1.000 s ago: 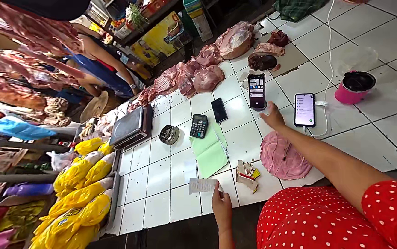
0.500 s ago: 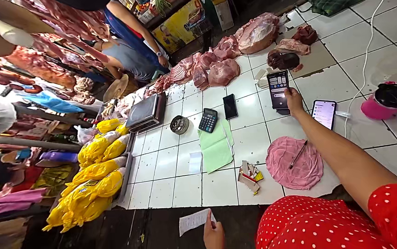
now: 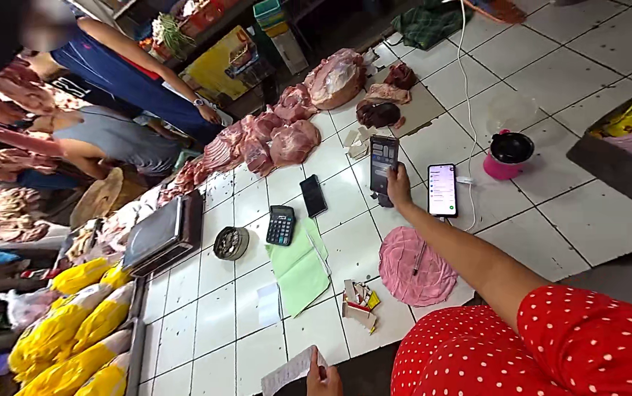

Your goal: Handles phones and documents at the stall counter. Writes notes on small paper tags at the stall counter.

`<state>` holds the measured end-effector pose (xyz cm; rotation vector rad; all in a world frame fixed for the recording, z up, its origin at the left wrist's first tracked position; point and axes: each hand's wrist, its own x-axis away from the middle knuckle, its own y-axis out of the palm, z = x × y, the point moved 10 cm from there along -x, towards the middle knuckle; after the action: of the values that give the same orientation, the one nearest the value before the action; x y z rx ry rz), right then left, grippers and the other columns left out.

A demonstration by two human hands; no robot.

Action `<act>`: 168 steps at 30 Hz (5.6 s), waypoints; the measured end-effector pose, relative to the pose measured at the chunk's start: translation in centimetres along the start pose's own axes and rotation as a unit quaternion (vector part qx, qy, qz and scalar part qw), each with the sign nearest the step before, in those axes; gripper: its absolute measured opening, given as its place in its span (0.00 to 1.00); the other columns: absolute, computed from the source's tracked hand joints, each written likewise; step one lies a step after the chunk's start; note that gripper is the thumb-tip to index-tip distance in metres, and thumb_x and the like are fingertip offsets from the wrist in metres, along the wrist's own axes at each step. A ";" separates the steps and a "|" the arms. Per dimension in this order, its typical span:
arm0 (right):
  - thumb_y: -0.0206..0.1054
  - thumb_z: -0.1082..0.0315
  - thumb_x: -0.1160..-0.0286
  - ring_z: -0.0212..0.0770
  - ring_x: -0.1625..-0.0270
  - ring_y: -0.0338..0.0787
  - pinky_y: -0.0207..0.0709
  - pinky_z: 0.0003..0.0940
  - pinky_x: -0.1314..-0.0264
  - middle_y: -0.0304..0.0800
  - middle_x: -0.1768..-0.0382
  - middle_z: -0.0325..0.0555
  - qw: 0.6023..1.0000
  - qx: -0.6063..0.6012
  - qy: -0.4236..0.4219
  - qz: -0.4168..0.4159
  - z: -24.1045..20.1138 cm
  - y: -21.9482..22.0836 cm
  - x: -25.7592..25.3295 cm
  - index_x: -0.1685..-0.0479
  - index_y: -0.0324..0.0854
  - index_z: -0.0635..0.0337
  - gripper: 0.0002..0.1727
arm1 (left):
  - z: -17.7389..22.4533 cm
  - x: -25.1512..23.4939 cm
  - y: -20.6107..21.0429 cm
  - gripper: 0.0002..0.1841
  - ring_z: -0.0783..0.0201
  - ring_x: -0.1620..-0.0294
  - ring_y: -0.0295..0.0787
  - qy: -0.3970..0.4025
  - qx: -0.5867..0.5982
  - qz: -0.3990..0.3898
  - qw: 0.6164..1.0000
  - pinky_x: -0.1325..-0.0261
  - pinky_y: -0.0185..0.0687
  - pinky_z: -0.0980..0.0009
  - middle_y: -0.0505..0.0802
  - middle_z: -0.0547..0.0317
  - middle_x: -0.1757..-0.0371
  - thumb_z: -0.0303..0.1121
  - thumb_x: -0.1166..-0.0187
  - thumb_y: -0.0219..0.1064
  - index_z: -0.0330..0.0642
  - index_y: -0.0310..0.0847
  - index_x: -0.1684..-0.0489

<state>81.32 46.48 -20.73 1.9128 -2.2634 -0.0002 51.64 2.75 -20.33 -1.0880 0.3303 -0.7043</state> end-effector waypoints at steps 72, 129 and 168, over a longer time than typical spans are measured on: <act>0.78 0.78 0.47 0.38 0.40 0.93 0.88 0.36 0.35 0.90 0.40 0.39 0.880 -0.246 0.123 -0.388 -8.3 4.6 16.1 0.15 0.48 0.41 0.55 | 17.1 -9.7 15.2 0.27 0.33 0.20 0.74 0.402 -0.064 -0.170 0.897 0.18 0.62 0.38 0.80 0.35 0.20 0.40 0.17 0.56 0.44 0.77 0.19; 0.58 0.77 0.16 0.36 0.48 0.93 0.88 0.32 0.41 0.90 0.48 0.48 0.960 -0.126 0.129 -0.213 -6.7 2.3 16.4 0.26 0.69 0.63 0.20 | 12.5 -10.4 13.9 0.30 0.39 0.14 0.69 0.449 -0.002 -0.143 0.882 0.11 0.46 0.35 0.78 0.45 0.16 0.51 0.14 0.49 0.43 0.79 0.21; 0.24 0.50 0.03 0.46 0.35 0.91 0.85 0.46 0.32 0.89 0.35 0.50 0.872 -0.242 0.289 -0.311 -2.3 4.1 17.5 0.19 0.65 0.52 0.31 | 13.2 -9.5 13.7 0.26 0.39 0.18 0.74 0.452 -0.009 -0.147 0.880 0.12 0.47 0.33 0.84 0.45 0.23 0.49 0.14 0.53 0.49 0.82 0.22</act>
<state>74.88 30.38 -15.59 1.9167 -1.0813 -0.0642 57.02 22.07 -27.49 -0.7661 0.9816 -1.4778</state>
